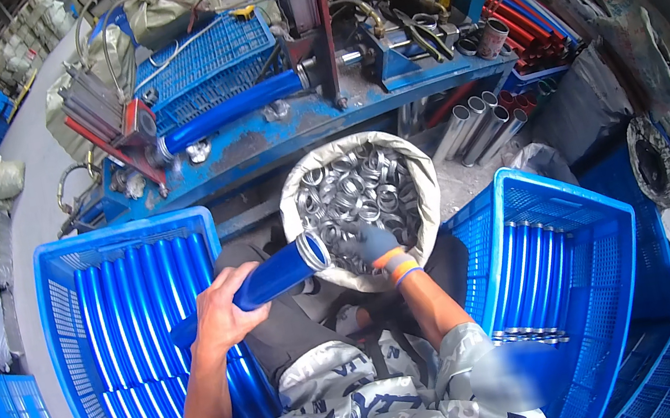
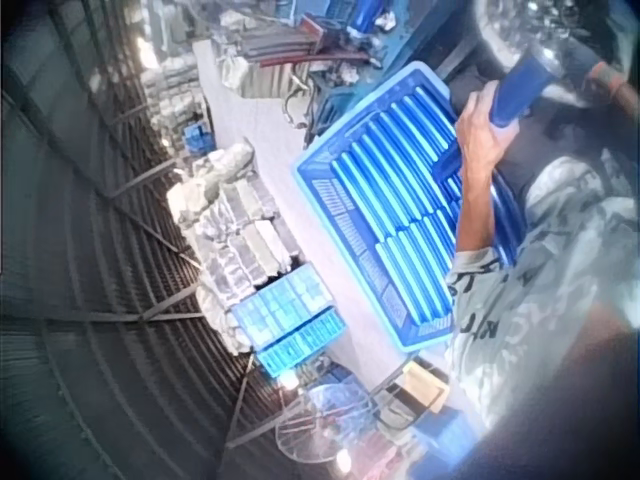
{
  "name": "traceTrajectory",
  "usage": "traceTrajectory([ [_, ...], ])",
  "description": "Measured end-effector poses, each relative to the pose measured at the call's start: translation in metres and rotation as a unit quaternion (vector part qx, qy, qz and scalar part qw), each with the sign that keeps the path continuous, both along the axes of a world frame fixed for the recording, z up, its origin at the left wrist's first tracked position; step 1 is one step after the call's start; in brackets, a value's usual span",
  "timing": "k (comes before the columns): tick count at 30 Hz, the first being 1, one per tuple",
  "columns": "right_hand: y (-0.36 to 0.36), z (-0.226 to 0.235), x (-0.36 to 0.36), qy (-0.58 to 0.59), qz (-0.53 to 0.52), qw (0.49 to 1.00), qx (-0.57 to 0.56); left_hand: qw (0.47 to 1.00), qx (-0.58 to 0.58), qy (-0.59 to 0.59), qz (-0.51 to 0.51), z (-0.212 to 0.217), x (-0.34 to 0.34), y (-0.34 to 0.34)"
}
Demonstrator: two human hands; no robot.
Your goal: The recorder is assembling metal rings onto blue pipes and placing them into a blue storage bin.
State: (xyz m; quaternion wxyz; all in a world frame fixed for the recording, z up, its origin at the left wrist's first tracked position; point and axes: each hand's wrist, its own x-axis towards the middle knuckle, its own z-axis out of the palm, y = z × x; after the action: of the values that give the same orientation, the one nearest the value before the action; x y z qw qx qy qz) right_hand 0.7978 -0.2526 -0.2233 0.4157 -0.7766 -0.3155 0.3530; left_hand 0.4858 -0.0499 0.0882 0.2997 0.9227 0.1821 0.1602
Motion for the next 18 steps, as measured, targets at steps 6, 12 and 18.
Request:
traceTrajectory([
  [6,0.013,-0.039,-0.039,-0.355,0.089,0.913,-0.182,0.992,-0.059,-0.094,0.051,0.023,-0.023,0.019],
  [12,-0.014,0.007,-0.026,0.357,-0.172,0.901,0.177,0.797,-0.397,-0.403,0.211,-0.010,-0.066,0.051],
  [18,-0.039,0.105,-0.057,0.473,-0.106,0.799,0.356,0.673,-0.607,-0.346,0.244,-0.089,-0.061,0.012],
])
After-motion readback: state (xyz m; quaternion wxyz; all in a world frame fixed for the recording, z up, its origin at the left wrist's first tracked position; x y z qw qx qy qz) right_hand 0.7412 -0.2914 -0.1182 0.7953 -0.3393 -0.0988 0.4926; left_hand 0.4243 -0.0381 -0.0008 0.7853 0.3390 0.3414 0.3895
